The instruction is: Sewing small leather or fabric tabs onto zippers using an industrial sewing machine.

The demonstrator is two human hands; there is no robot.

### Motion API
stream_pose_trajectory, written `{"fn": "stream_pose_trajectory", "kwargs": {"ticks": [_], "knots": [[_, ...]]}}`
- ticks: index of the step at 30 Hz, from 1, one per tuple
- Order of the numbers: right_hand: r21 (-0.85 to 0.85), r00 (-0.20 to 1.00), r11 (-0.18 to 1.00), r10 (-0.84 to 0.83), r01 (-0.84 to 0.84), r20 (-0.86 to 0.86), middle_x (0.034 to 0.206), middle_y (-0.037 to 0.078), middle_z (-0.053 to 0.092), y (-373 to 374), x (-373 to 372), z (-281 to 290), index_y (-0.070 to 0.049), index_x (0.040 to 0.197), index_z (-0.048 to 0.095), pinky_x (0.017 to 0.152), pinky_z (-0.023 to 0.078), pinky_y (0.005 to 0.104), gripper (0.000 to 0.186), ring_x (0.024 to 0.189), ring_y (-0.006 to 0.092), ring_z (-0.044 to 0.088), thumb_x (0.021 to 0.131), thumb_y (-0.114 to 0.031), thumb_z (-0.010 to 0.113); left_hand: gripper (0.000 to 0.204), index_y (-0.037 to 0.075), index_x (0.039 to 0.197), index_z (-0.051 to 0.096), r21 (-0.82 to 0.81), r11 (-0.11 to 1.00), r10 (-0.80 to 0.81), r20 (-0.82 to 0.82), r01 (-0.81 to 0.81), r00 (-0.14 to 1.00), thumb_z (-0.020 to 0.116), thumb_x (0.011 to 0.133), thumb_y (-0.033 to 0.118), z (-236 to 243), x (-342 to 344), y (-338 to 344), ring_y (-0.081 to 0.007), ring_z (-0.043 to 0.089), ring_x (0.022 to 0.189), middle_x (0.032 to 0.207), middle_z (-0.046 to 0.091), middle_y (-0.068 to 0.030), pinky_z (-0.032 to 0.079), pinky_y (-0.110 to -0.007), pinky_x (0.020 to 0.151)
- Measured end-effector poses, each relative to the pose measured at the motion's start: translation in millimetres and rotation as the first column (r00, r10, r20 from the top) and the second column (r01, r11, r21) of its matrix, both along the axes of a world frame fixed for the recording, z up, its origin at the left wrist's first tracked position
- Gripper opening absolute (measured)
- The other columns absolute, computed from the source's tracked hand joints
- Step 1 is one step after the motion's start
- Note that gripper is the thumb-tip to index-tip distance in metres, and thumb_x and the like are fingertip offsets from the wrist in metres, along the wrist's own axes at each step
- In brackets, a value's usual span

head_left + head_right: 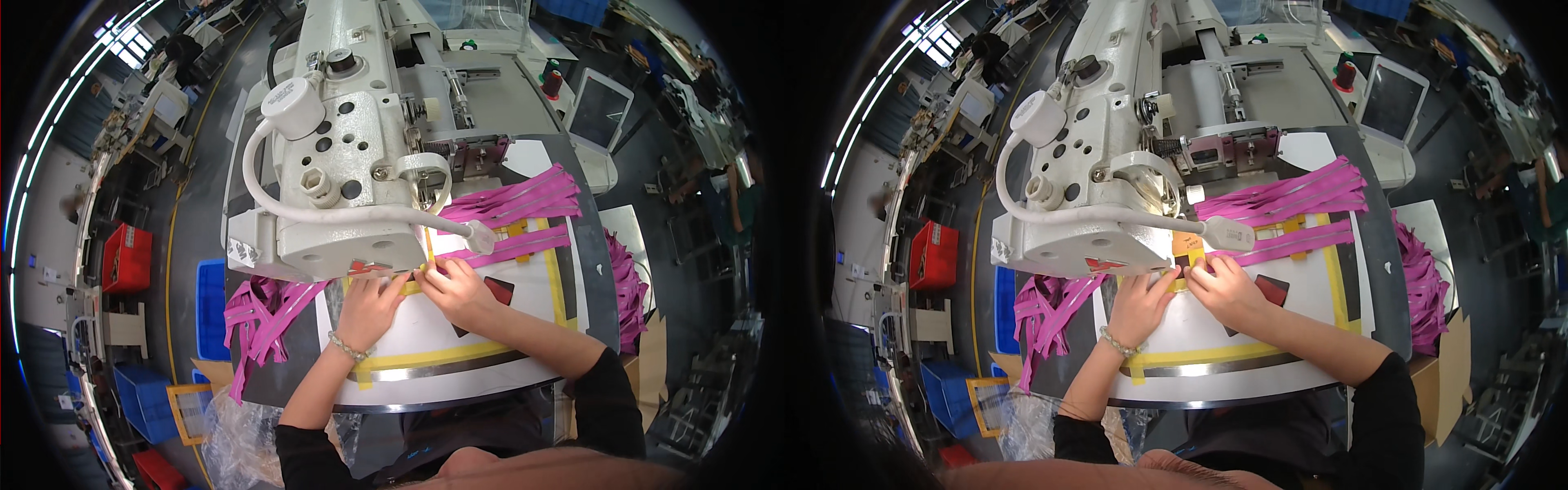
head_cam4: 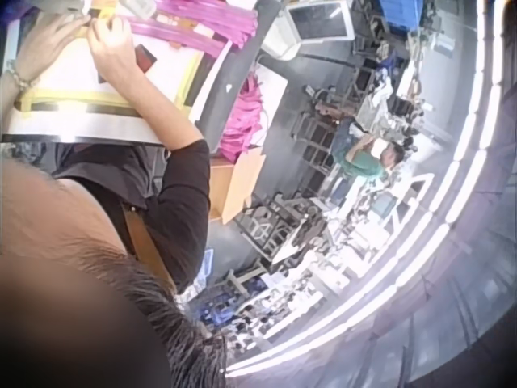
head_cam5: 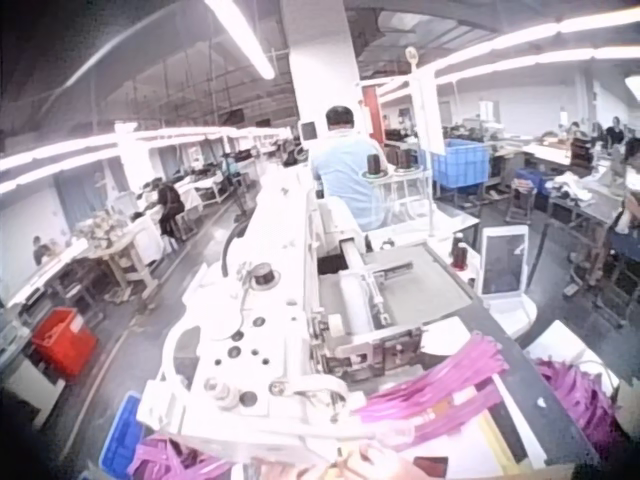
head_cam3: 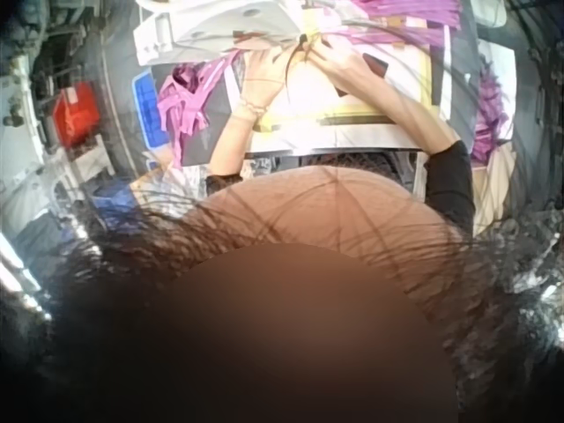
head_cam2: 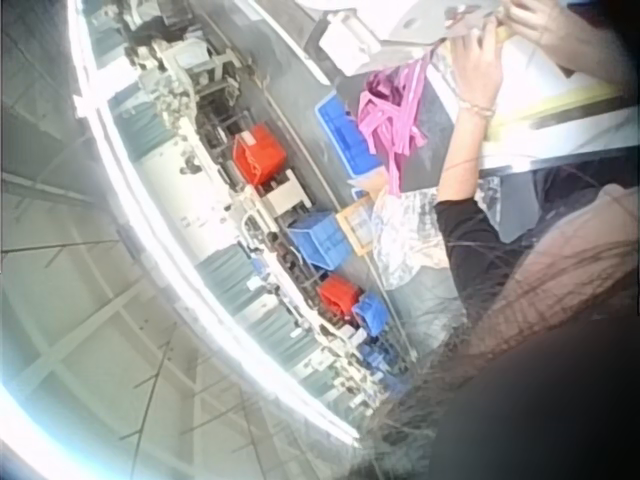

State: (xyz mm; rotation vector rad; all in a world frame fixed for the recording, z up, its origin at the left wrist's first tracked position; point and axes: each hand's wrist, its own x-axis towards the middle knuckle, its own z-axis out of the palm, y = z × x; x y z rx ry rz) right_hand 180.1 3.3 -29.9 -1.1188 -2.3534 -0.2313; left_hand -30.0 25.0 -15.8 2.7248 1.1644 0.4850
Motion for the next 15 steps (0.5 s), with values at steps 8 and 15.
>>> {"fn": "stream_pose_trajectory", "kwargs": {"ticks": [8, 15], "knots": [[-0.002, 1.000, 1.000, -0.008, 0.008, -0.004, 0.094, 0.010, 0.054, 0.4, -0.1, -2.4, 0.002, 0.106, 0.061, 0.076, 0.045, 0.0323, 0.033, 0.083, 0.0227, 0.054, 0.076, -0.011, 0.056, 0.045, 0.014, 0.123, 0.061, 0.007, 1.000, -0.007, -0.004, 0.008, 1.000, 0.068, 0.079, 0.017, -2.3, -0.2, 2.0, -0.0341, 0.051, 0.108, 0.117, 0.054, -0.0141, 0.040, -0.043, 0.095], [0.051, 0.999, 0.998, -0.018, 0.021, -0.045, 0.093, 0.010, 0.055, -1.4, -3.6, -0.4, 0.001, 0.100, 0.061, 0.078, 0.045, 0.0330, 0.029, 0.087, 0.0243, 0.055, 0.073, -0.011, 0.058, 0.042, 0.014, 0.117, 0.064, 0.152, 0.988, -0.024, 0.009, 0.023, 1.000, 0.071, 0.075, 0.020, -0.7, -3.1, 4.2, -0.0294, 0.055, 0.096, 0.099, 0.057, -0.0104, 0.043, -0.041, 0.087]]}}
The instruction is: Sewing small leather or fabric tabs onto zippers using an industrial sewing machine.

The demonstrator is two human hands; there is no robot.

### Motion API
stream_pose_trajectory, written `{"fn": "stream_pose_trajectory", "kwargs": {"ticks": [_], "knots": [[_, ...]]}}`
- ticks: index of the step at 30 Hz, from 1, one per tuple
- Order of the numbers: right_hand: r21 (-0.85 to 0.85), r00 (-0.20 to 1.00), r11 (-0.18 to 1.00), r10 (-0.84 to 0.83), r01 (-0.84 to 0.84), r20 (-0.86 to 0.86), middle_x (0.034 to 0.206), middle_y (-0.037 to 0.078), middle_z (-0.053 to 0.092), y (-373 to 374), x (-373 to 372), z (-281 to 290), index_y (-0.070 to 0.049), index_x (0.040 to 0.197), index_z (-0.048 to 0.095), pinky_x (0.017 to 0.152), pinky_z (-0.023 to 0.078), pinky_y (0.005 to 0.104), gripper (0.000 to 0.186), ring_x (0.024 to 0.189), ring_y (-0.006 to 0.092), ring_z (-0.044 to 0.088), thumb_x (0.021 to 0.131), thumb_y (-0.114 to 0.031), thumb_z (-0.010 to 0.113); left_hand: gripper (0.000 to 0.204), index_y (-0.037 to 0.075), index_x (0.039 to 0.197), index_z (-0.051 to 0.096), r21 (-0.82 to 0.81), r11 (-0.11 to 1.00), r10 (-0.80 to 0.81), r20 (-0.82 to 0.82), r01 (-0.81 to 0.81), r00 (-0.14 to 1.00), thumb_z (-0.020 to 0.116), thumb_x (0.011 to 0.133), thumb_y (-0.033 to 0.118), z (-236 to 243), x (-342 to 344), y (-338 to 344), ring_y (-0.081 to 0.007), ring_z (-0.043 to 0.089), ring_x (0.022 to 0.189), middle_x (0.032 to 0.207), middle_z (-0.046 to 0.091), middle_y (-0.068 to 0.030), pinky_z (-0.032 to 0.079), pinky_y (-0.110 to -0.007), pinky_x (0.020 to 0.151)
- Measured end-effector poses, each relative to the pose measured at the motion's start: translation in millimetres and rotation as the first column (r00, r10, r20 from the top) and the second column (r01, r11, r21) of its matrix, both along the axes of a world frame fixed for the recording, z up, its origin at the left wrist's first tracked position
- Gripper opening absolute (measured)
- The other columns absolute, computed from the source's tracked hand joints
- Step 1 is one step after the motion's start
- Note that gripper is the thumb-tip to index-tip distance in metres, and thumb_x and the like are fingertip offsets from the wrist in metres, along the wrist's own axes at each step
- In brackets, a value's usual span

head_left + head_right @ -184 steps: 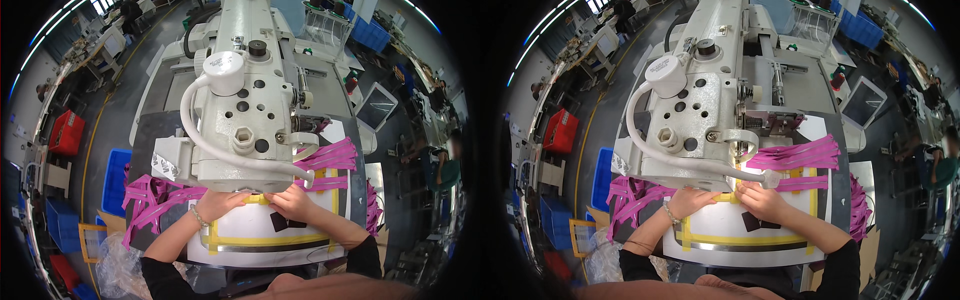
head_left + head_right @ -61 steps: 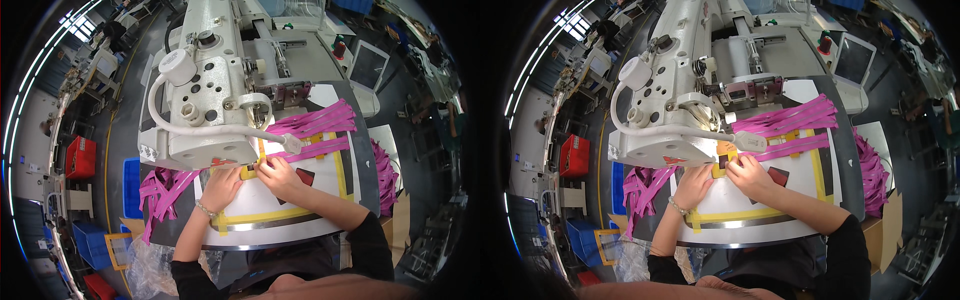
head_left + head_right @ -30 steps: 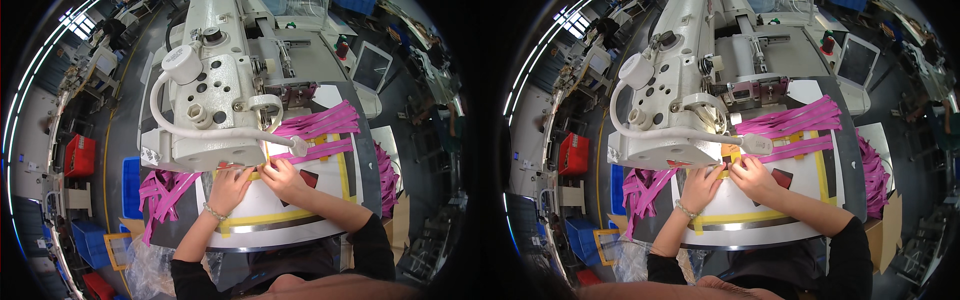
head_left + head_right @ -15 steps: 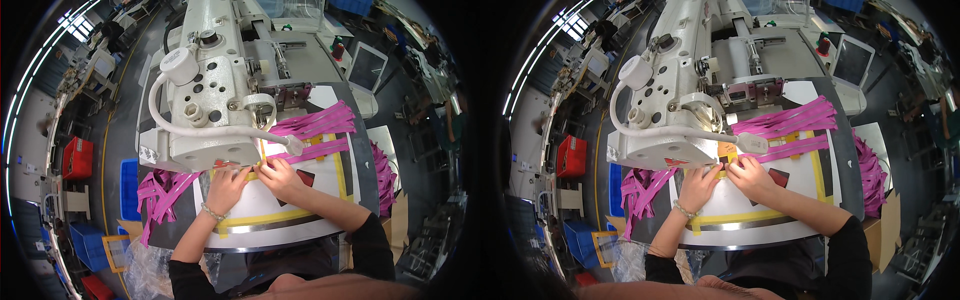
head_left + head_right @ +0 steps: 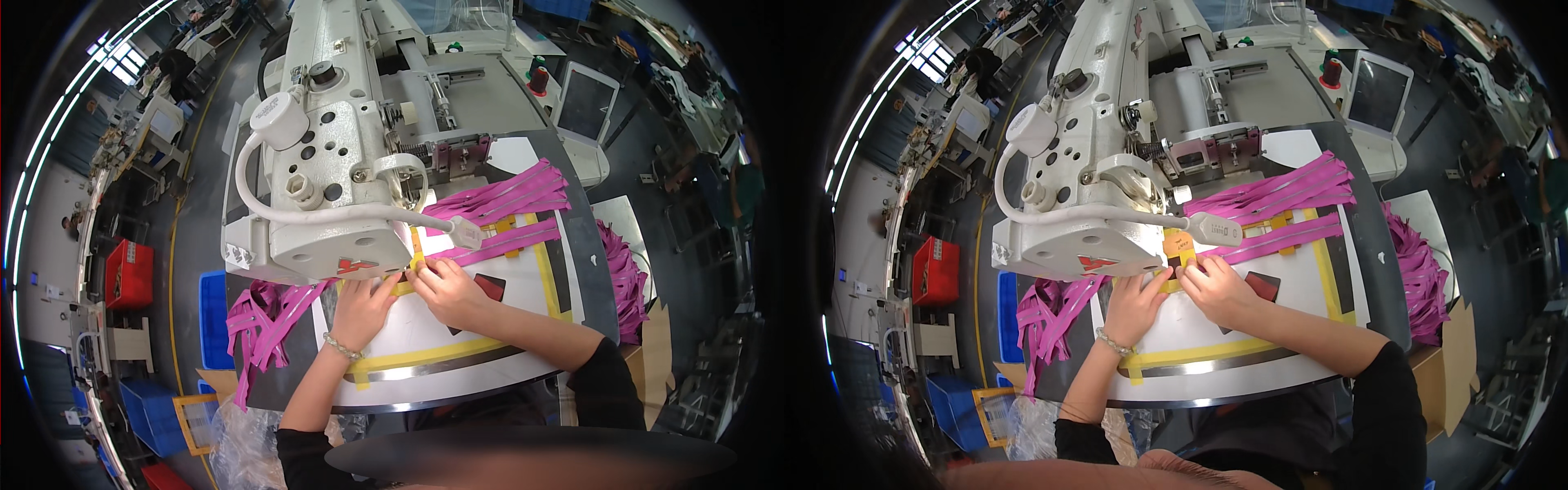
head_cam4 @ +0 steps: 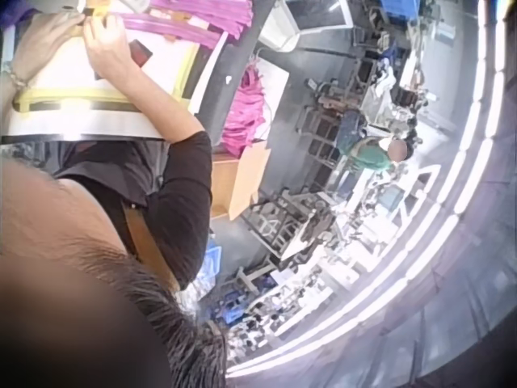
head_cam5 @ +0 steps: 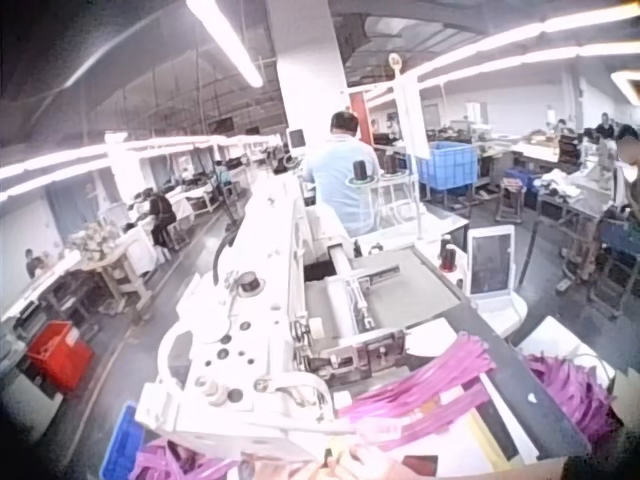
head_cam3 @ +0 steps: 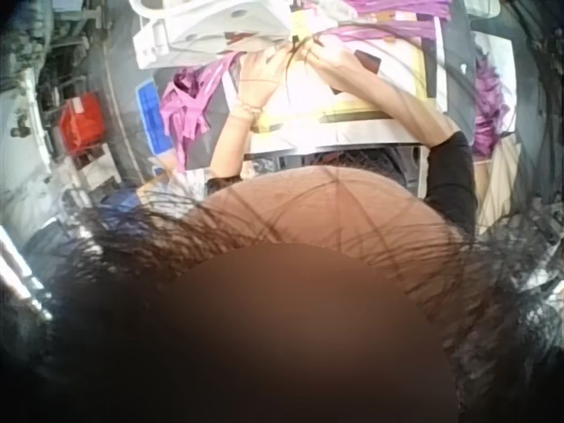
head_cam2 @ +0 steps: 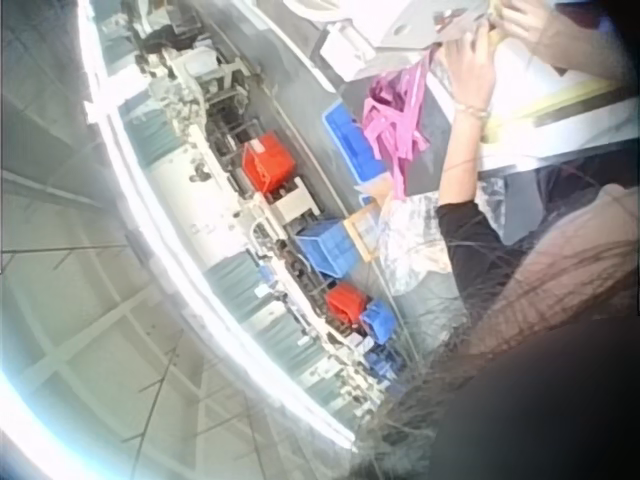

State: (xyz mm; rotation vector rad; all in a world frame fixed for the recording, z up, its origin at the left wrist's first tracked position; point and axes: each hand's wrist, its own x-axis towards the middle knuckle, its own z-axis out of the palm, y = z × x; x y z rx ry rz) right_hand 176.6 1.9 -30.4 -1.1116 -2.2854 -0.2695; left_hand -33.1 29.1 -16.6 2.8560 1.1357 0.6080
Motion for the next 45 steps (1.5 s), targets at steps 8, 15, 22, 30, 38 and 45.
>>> {"fn": "stream_pose_trajectory", "kwargs": {"ticks": [8, 15, 22, 30, 38, 45], "knots": [[-0.120, 0.983, 0.976, 0.180, -0.183, -0.038, 0.109, 0.012, 0.059, 3.7, 13.5, 0.6, -0.003, 0.104, 0.059, 0.098, 0.041, 0.0432, 0.039, 0.103, 0.0267, 0.058, 0.065, -0.005, 0.061, 0.043, 0.014, 0.119, 0.063, -0.124, 0.992, -0.036, -0.021, 0.033, 0.999, 0.070, 0.076, 0.019, 4.6, -16.3, 6.5, -0.0302, 0.050, 0.113, 0.120, 0.056, -0.0101, 0.039, -0.045, 0.096], [-0.143, 0.974, 0.970, 0.178, -0.197, -0.138, 0.107, 0.008, 0.060, 19.7, 16.4, -6.0, -0.006, 0.105, 0.059, 0.099, 0.039, 0.0444, 0.037, 0.106, 0.0242, 0.058, 0.068, -0.007, 0.063, 0.040, 0.009, 0.110, 0.066, -0.266, 0.963, -0.072, -0.082, 0.048, 0.994, 0.068, 0.081, 0.038, -3.8, -35.0, 48.8, -0.0286, 0.057, 0.103, 0.107, 0.065, -0.0081, 0.042, -0.042, 0.091], [-0.196, 0.965, 0.954, 0.195, -0.229, -0.176, 0.114, 0.009, 0.060, 28.2, 27.1, -5.1, -0.006, 0.108, 0.059, 0.084, 0.051, 0.0351, 0.040, 0.104, 0.0257, 0.059, 0.068, -0.008, 0.064, 0.048, 0.008, 0.111, 0.065, -0.487, 0.868, -0.147, -0.055, 0.102, 0.988, 0.073, 0.078, 0.043, -12.6, -34.5, 84.1, -0.0228, 0.063, 0.096, 0.106, 0.067, -0.0070, 0.050, -0.035, 0.083], [-0.265, 0.972, 0.942, 0.167, -0.208, -0.166, 0.119, 0.009, 0.060, 24.1, 37.3, -0.6, -0.007, 0.113, 0.059, 0.085, 0.054, 0.0333, 0.042, 0.110, 0.0260, 0.059, 0.071, -0.007, 0.063, 0.062, 0.000, 0.136, 0.039, -0.740, 0.131, 0.219, 0.671, 0.660, 0.709, 0.053, 0.091, 0.040, -76.8, -43.3, 113.5, -0.0373, 0.052, 0.117, 0.131, 0.048, -0.0261, 0.052, -0.048, 0.089], [-0.228, 0.974, 0.951, 0.183, -0.210, -0.133, 0.119, 0.010, 0.060, 25.0, 34.7, -2.7, -0.007, 0.113, 0.060, 0.086, 0.054, 0.0336, 0.041, 0.111, 0.0270, 0.059, 0.072, -0.007, 0.062, 0.061, 0.003, 0.132, 0.047, -0.699, 0.663, -0.146, 0.231, 0.268, 0.962, 0.068, 0.085, 0.035, -59.7, -43.7, 102.1, -0.0229, 0.057, 0.114, 0.126, 0.058, -0.0133, 0.051, -0.036, 0.093], [-0.214, 0.973, 0.953, 0.185, -0.212, -0.141, 0.117, 0.010, 0.061, 24.4, 39.8, -4.3, -0.007, 0.111, 0.061, 0.089, 0.052, 0.0336, 0.040, 0.110, 0.0259, 0.059, 0.072, -0.008, 0.063, 0.051, 0.006, 0.115, 0.061, -0.782, 0.622, 0.110, 0.028, -0.047, 0.994, 0.076, 0.077, 0.035, -15.5, -20.6, 68.6, -0.0207, 0.062, 0.098, 0.105, 0.067, -0.0064, 0.048, -0.033, 0.086]]}}
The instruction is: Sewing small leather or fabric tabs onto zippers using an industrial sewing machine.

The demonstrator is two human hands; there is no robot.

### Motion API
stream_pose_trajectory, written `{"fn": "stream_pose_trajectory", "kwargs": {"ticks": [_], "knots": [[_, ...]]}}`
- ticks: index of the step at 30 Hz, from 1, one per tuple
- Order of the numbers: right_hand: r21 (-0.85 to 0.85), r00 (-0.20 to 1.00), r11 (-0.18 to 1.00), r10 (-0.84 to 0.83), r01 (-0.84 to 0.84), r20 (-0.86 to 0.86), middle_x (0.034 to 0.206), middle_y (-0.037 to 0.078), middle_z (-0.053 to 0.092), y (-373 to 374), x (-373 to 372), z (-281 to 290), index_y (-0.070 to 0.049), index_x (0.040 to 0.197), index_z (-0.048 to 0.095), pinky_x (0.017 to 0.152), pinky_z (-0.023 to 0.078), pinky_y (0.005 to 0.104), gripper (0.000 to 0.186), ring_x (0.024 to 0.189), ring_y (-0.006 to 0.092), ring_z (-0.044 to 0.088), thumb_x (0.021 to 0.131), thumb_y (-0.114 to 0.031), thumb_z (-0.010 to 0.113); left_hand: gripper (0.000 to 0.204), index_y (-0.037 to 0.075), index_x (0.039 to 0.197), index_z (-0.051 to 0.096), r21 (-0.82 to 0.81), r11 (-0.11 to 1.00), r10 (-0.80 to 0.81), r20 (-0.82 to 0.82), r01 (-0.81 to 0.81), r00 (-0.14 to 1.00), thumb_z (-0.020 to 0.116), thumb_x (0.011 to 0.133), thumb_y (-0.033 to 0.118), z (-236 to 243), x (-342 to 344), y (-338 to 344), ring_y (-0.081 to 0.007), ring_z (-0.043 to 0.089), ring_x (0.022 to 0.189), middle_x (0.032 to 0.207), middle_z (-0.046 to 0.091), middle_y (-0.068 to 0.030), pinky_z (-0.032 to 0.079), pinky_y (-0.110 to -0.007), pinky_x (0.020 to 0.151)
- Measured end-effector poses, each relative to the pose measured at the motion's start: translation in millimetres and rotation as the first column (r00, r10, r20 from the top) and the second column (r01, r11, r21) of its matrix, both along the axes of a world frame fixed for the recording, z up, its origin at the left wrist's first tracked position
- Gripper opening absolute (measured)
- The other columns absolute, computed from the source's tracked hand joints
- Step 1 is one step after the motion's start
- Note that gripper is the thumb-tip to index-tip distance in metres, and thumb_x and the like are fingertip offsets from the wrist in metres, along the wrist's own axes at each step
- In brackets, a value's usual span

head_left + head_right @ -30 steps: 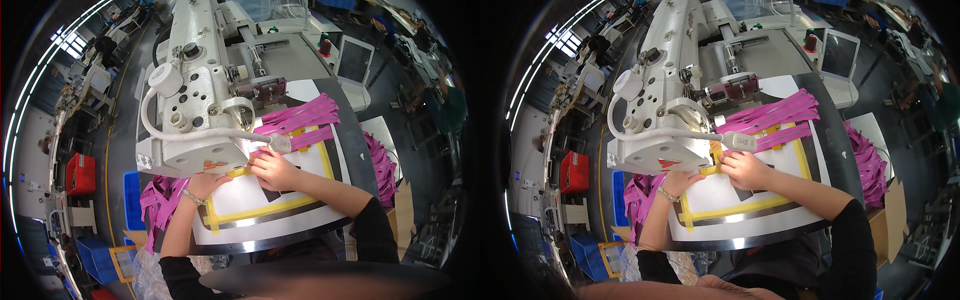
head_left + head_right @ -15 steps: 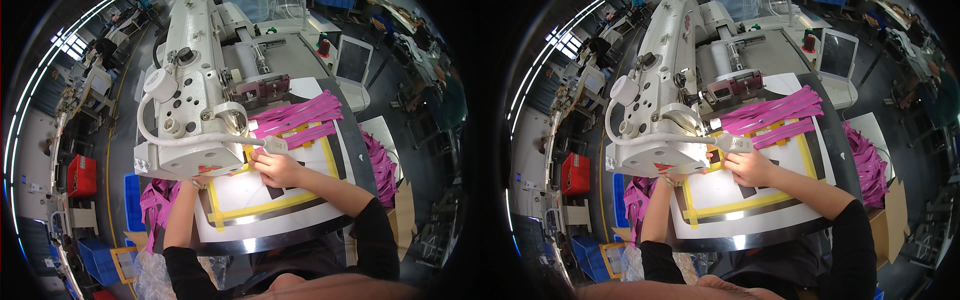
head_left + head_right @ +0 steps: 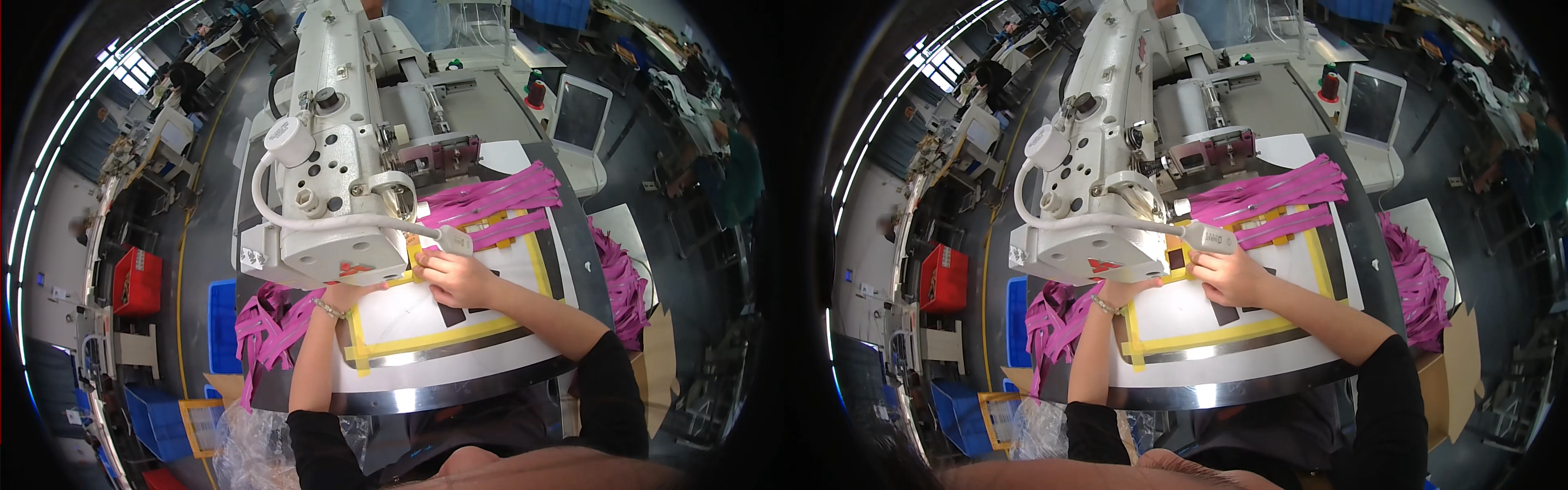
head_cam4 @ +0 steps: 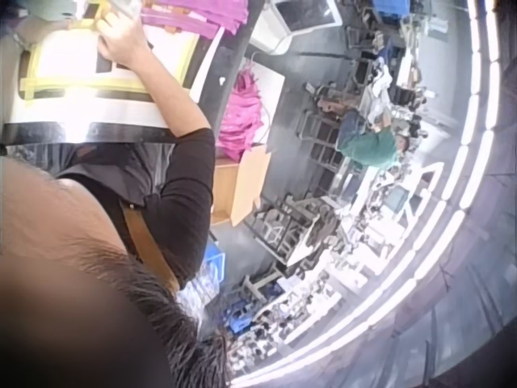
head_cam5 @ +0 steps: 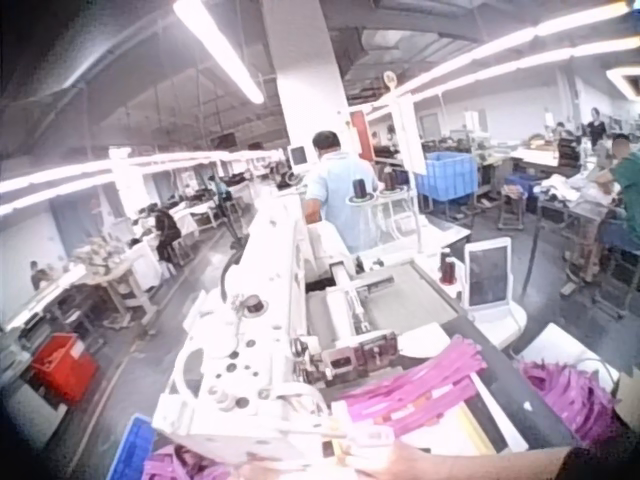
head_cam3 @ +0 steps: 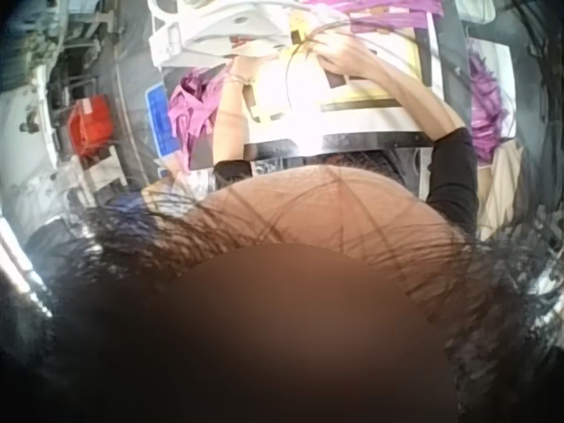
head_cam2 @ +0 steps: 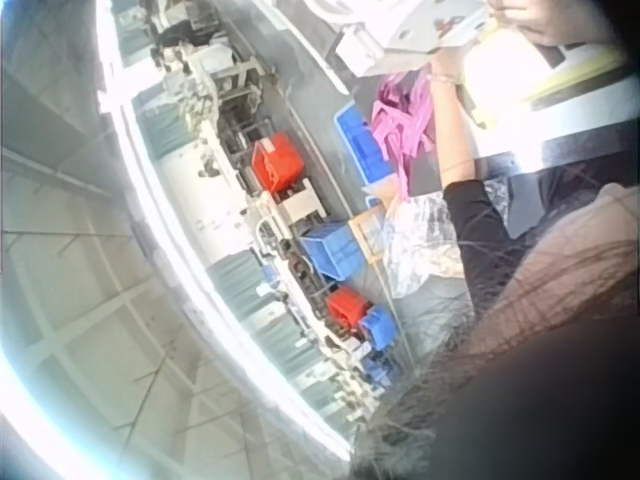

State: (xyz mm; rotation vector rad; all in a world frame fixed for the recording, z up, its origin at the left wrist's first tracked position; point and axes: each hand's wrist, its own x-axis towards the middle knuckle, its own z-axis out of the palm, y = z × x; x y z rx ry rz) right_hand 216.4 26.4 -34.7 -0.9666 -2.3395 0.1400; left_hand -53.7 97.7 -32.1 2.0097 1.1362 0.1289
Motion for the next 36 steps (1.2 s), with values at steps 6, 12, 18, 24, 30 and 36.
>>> {"fn": "stream_pose_trajectory", "kwargs": {"ticks": [6, 12, 18, 24, 30, 36], "knots": [[0.032, 0.996, 0.999, -0.033, 0.031, 0.079, 0.116, 0.004, 0.060, -20.5, -2.3, -5.4, -0.011, 0.109, 0.058, 0.092, 0.039, 0.0470, 0.038, 0.111, 0.0185, 0.057, 0.074, -0.021, 0.069, 0.067, 0.007, 0.120, 0.058, 0.175, 0.983, 0.055, 0.046, -0.062, 0.997, 0.079, 0.069, 0.045, 10.8, 3.1, -28.6, -0.0308, 0.051, 0.115, 0.120, 0.058, -0.0147, 0.036, -0.042, 0.100], [0.096, 0.985, 0.995, -0.055, 0.040, 0.163, 0.118, 0.003, 0.061, -23.3, -11.0, 0.1, -0.014, 0.107, 0.061, 0.102, 0.030, 0.0461, 0.034, 0.110, 0.0155, 0.059, 0.077, -0.026, 0.072, 0.089, 0.011, 0.130, 0.050, 0.470, 0.883, 0.074, -0.139, 0.000, 0.988, 0.076, 0.061, 0.060, 19.1, 14.4, -47.1, -0.0343, 0.037, 0.127, 0.132, 0.048, -0.0150, 0.022, -0.047, 0.105], [0.146, 0.985, 0.989, -0.044, 0.019, 0.168, 0.117, 0.005, 0.059, -9.3, -4.6, -2.9, -0.014, 0.103, 0.062, 0.103, 0.028, 0.0466, 0.035, 0.107, 0.0185, 0.059, 0.075, -0.030, 0.073, 0.090, 0.010, 0.129, 0.050, 0.601, 0.798, 0.113, -0.089, -0.037, 0.990, 0.075, 0.060, 0.061, 10.0, 16.2, -52.9, -0.0350, 0.040, 0.125, 0.131, 0.048, -0.0153, 0.027, -0.047, 0.103], [0.074, 0.928, 0.927, -0.371, 0.369, 0.020, 0.126, 0.012, 0.048, 25.9, -7.3, 14.3, -0.008, 0.113, 0.056, 0.097, 0.028, 0.0486, 0.053, 0.118, 0.0283, 0.046, 0.075, -0.043, 0.071, 0.072, 0.011, 0.125, 0.053, 0.675, 0.736, 0.097, -0.026, -0.054, 0.995, 0.067, 0.072, 0.058, 8.0, 14.4, -53.5, -0.0316, 0.044, 0.122, 0.130, 0.051, -0.0123, 0.027, -0.047, 0.104], [0.092, 0.863, 0.859, -0.506, 0.503, 0.006, 0.125, 0.013, 0.047, 47.4, -9.5, 21.4, -0.005, 0.117, 0.052, 0.093, 0.028, 0.0463, 0.060, 0.116, 0.0261, 0.045, 0.072, -0.037, 0.075, 0.049, 0.002, 0.123, 0.051, 0.672, 0.735, 0.119, 0.001, -0.089, 0.993, 0.063, 0.085, 0.031, 0.0, 11.0, -54.8, -0.0396, 0.046, 0.114, 0.120, 0.053, -0.0194, 0.034, -0.048, 0.098], [-0.117, 0.894, 0.909, -0.358, 0.399, 0.268, 0.116, 0.012, 0.052, 7.5, -17.1, 33.9, -0.002, 0.114, 0.053, 0.092, 0.029, 0.0457, 0.056, 0.110, 0.0263, 0.049, 0.072, -0.034, 0.074, 0.034, 0.002, 0.111, 0.053, 0.700, 0.709, 0.144, -0.017, -0.091, 0.989, 0.063, 0.084, 0.021, -1.4, 10.1, -58.2, -0.0390, 0.047, 0.108, 0.111, 0.055, -0.0180, 0.036, -0.051, 0.092]]}}
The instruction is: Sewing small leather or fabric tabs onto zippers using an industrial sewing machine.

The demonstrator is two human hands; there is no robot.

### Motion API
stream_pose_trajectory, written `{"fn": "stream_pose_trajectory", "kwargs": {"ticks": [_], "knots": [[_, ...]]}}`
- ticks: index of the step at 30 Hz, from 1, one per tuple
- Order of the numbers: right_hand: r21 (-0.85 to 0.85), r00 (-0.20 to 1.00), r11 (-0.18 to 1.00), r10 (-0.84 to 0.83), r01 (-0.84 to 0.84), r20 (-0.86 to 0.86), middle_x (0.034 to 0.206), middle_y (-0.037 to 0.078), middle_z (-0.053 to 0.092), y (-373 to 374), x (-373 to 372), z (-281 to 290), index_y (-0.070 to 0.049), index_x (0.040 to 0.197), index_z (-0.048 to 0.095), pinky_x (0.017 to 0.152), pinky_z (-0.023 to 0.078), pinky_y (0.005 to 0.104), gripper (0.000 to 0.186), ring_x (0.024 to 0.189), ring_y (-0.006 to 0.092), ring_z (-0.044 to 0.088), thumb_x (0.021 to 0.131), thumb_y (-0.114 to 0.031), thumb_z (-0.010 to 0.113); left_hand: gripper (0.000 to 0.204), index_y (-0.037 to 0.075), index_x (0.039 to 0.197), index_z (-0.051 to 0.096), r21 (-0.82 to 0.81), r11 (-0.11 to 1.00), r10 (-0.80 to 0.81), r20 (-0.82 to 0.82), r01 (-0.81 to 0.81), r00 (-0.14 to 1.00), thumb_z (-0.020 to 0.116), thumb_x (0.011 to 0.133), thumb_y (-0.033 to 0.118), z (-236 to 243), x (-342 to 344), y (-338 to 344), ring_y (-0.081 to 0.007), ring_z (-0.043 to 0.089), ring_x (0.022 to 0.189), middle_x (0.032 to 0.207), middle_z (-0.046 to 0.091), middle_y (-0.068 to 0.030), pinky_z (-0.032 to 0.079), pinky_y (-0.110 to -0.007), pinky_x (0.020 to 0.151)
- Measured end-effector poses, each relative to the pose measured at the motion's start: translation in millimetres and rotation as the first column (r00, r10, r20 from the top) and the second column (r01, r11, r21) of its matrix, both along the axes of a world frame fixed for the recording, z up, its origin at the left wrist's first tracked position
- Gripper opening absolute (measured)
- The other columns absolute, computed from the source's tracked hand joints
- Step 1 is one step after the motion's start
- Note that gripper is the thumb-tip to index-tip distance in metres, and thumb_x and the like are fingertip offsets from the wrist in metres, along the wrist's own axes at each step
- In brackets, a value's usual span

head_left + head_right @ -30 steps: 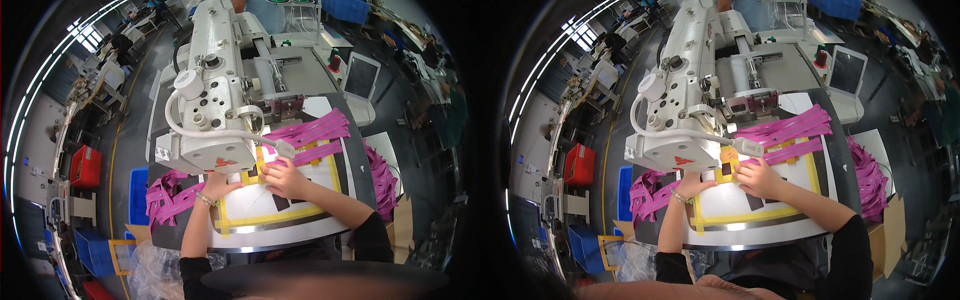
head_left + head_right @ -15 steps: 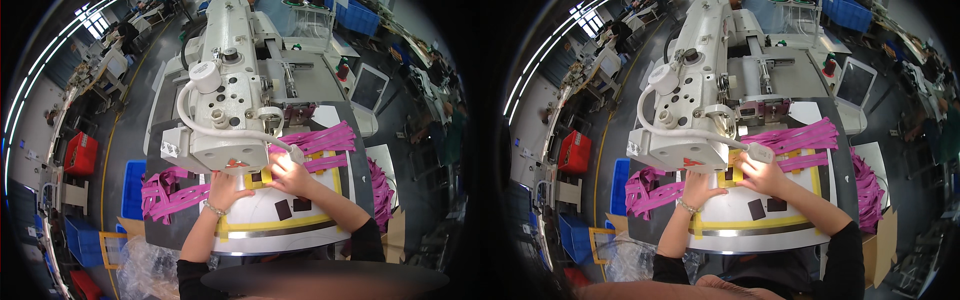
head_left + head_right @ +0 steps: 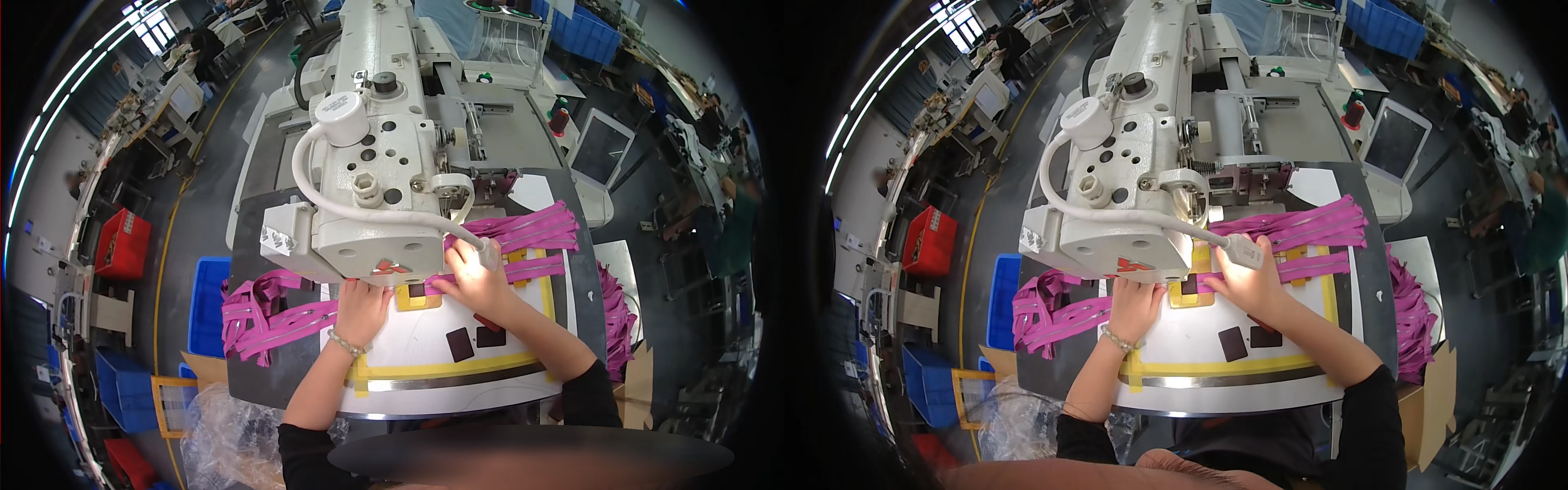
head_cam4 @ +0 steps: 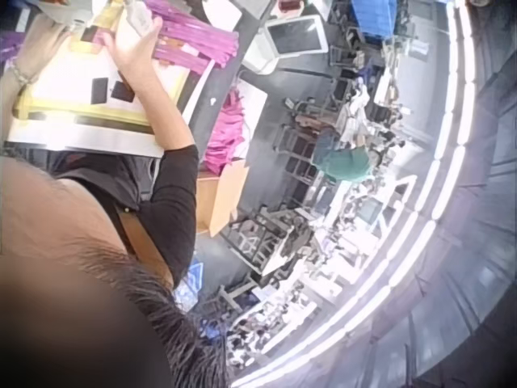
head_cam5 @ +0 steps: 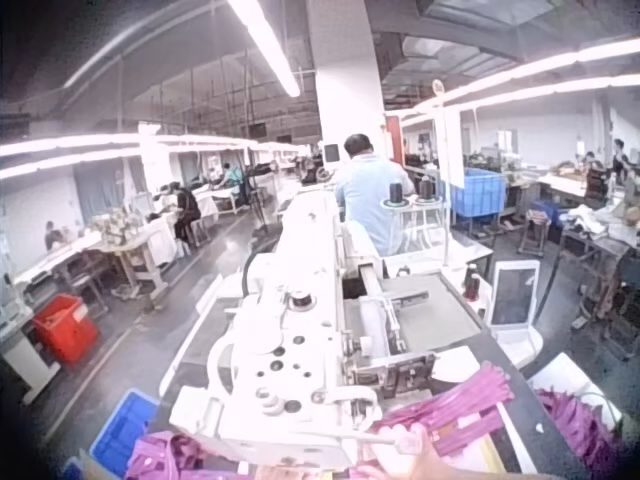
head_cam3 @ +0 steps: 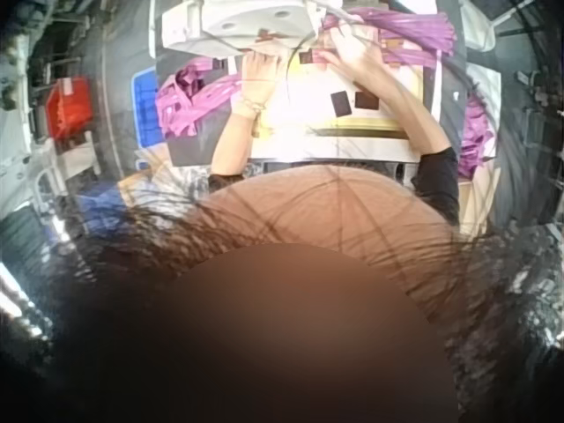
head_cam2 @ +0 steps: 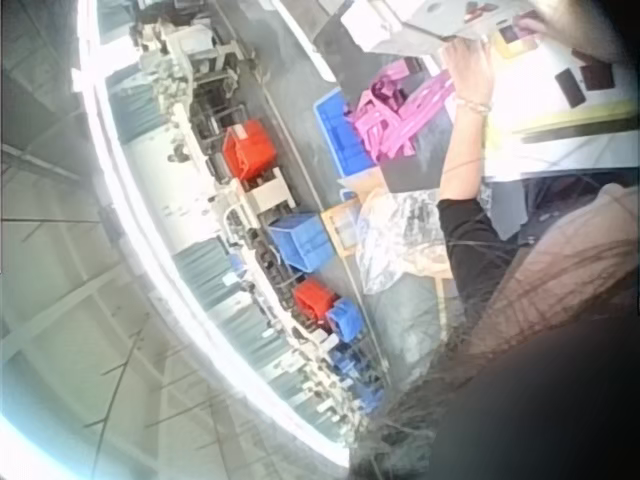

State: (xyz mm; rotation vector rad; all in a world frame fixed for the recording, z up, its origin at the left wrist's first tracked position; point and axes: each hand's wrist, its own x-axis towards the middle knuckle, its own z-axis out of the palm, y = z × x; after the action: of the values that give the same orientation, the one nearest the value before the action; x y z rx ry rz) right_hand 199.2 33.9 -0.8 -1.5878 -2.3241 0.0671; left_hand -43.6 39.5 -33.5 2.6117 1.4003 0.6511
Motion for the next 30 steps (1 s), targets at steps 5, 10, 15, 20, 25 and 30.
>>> {"fn": "stream_pose_trajectory", "kwargs": {"ticks": [5, 10, 15, 20, 25, 30], "knots": [[0.072, 0.994, 0.996, 0.066, -0.060, -0.087, 0.090, 0.011, 0.056, -5.5, 1.0, -24.7, -0.002, 0.093, 0.057, 0.074, 0.045, 0.0412, 0.030, 0.087, 0.0284, 0.058, 0.077, -0.025, 0.070, 0.025, 0.003, 0.102, 0.053, 0.016, 1.000, 0.023, 0.033, -0.024, 0.999, 0.061, 0.085, 0.019, 4.5, 6.5, -1.1, -0.0359, 0.056, 0.090, 0.095, 0.059, -0.0144, 0.044, -0.047, 0.077], [0.172, 0.955, 0.972, 0.196, -0.159, -0.225, 0.077, 0.012, 0.060, -7.5, -1.8, -28.5, -0.002, 0.091, 0.058, 0.060, 0.047, 0.0358, 0.020, 0.072, 0.0277, 0.060, 0.085, -0.020, 0.065, 0.017, 0.005, 0.092, 0.054, -0.190, 0.978, 0.096, 0.064, -0.082, 0.993, 0.059, 0.088, 0.021, 8.5, 3.7, -6.3, -0.0329, 0.061, 0.062, 0.075, 0.063, -0.0133, 0.047, -0.045, 0.055], [-0.273, 0.878, 0.954, -0.026, -0.120, -0.477, 0.054, 0.014, 0.051, -10.2, -7.3, 2.1, -0.003, 0.068, 0.053, 0.053, 0.042, 0.0400, 0.034, 0.053, 0.0312, 0.055, 0.088, -0.029, 0.062, 0.029, 0.008, 0.076, 0.057, -0.264, 0.964, -0.005, 0.078, 0.026, 0.997, 0.059, 0.089, 0.034, 14.7, -3.1, -11.0, -0.0291, 0.060, 0.055, 0.057, 0.057, -0.0091, 0.045, -0.040, 0.051], [-0.488, 0.885, 0.845, -0.038, -0.220, -0.464, 0.052, 0.008, 0.047, -11.0, 3.5, -0.2, -0.002, 0.067, 0.054, 0.049, 0.039, 0.0337, 0.042, 0.046, 0.0196, 0.047, 0.091, -0.037, 0.059, 0.029, 0.010, 0.076, 0.058, -0.306, 0.952, 0.030, 0.156, 0.019, 0.987, 0.066, 0.084, 0.037, 25.8, 6.7, -11.8, -0.0256, 0.058, 0.052, 0.057, 0.058, -0.0060, 0.043, -0.038, 0.049], [-0.741, 0.646, 0.258, -0.368, -0.620, -0.668, 0.053, -0.006, 0.035, -11.6, 3.0, 1.4, -0.009, 0.060, 0.045, 0.043, 0.027, 0.0253, 0.046, 0.045, 0.0070, 0.031, 0.098, -0.034, 0.049, 0.023, 0.012, 0.090, 0.062, -0.289, 0.956, 0.020, 0.204, 0.041, 0.979, 0.069, 0.081, 0.033, 26.0, 11.6, -12.8, -0.0236, 0.058, 0.055, 0.062, 0.057, -0.0040, 0.043, -0.037, 0.051], [-0.784, 0.773, 0.188, -0.142, -0.592, -0.618, 0.051, -0.001, 0.044, -20.9, 2.1, 24.9, -0.005, 0.059, 0.048, 0.042, 0.036, 0.0283, 0.047, 0.043, 0.0111, 0.042, 0.097, -0.034, 0.048, 0.036, 0.017, 0.112, 0.063, -0.133, 0.946, -0.279, 0.137, 0.297, 0.951, 0.068, 0.080, 0.032, 13.0, 9.6, -8.0, -0.0218, 0.053, 0.079, 0.084, 0.051, -0.0044, 0.043, -0.036, 0.069]]}}
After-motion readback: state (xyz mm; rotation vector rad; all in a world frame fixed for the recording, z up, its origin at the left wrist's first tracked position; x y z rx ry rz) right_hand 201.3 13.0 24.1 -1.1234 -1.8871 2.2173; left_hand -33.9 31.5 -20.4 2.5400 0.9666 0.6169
